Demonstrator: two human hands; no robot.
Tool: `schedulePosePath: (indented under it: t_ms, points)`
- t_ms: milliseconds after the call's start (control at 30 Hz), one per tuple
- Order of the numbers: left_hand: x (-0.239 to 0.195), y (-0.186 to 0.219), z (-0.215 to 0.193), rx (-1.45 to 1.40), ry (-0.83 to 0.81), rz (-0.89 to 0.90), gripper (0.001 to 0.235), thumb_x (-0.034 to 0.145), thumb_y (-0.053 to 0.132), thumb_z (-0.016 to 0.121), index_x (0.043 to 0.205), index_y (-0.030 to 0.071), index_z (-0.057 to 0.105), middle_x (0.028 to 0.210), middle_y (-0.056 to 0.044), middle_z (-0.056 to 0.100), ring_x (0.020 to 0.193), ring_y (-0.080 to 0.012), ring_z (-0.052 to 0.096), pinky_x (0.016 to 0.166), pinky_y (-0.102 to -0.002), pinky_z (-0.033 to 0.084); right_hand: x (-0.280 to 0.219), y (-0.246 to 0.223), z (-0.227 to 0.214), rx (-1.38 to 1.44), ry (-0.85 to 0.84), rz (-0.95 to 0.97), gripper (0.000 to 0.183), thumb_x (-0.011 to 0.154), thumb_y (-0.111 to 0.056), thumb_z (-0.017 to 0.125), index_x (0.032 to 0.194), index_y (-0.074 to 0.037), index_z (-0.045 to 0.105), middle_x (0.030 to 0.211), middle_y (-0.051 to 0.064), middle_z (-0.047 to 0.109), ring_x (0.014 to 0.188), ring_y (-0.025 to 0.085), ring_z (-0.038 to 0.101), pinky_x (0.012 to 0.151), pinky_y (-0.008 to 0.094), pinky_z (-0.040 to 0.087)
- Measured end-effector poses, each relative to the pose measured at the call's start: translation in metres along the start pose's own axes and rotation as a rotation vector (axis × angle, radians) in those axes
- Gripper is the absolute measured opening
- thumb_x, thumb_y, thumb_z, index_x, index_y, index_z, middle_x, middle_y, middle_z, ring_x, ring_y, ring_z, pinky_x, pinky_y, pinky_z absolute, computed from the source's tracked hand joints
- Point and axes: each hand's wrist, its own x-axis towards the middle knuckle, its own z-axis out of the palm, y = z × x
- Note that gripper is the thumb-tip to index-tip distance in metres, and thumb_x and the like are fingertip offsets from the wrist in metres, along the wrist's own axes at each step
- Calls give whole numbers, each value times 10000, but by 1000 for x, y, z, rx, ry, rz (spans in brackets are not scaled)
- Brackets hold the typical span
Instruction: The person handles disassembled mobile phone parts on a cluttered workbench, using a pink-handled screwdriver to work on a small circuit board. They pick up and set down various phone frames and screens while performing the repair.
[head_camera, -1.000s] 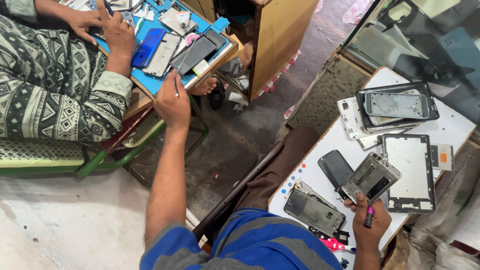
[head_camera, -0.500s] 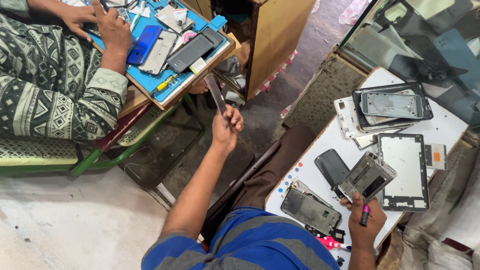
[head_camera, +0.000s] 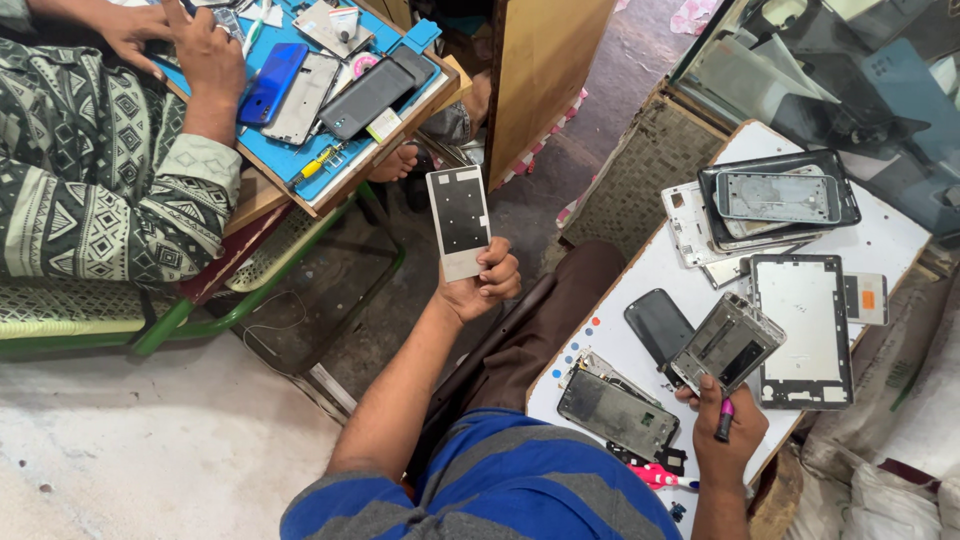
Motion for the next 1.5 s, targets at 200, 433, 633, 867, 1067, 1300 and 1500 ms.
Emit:
schedulePosePath:
  t_ms: [200,433,633,867,1067,1300,1500]
  points:
    - [1,-2,2,18,-13,-9,246,909,331,490,736,204,370,602,50,334,485,-89,302,547,-265,253,1,8,-1,-10,-4,-13,287,1084,-173,655,947,76,622,788,138,685,737,177,721,628,264,552]
    - [3,-3,5,-7,-148,14,836,743,1020,349,742,184,365,634,31,330,515,-97,298,547,-261,272,1,10,-2,-26,-7,-42,282,1082,-175,652,945,71,625,770,136,675,739,186,731,617,271,557]
    - [3,-1,9,-42,-145,19,924,557,1072,357,756,170,378,682,26,363,570,-102,324,571,-257,284,1,5,-1,-43,-7,-24,310,1085,-186,654,918,72,610,789,140,690,738,184,729,621,269,556]
    - [1,-3,14,-21,-68,47,1001,599,1052,363,888,102,492,729,13,397,621,-118,363,587,-265,317,1,2,0,-28,-7,1,289,1081,-187,650,960,75,623,811,133,698,734,168,712,631,262,535]
    - [0,-4,10,10,-75,40,1285,647,1059,300,1232,-34,641,732,14,403,616,-114,395,599,-277,330,1,0,0,-30,-3,19,278,1073,-192,652,1001,76,641,830,131,694,734,168,714,624,262,526]
    - [1,-8,-3,106,-30,37,1390,727,1048,249,1372,-138,579,689,37,391,588,-94,388,586,-274,322,1,5,-1,5,-7,2,281,1069,-185,658,989,83,635,847,124,700,742,168,728,630,265,560]
    - [1,-7,-4,150,-6,63,1324,803,995,251,1416,-144,536,672,19,418,562,-99,390,586,-286,324,0,5,-1,14,-13,-9,282,1076,-194,656,1017,81,645,851,122,703,734,162,707,638,260,539]
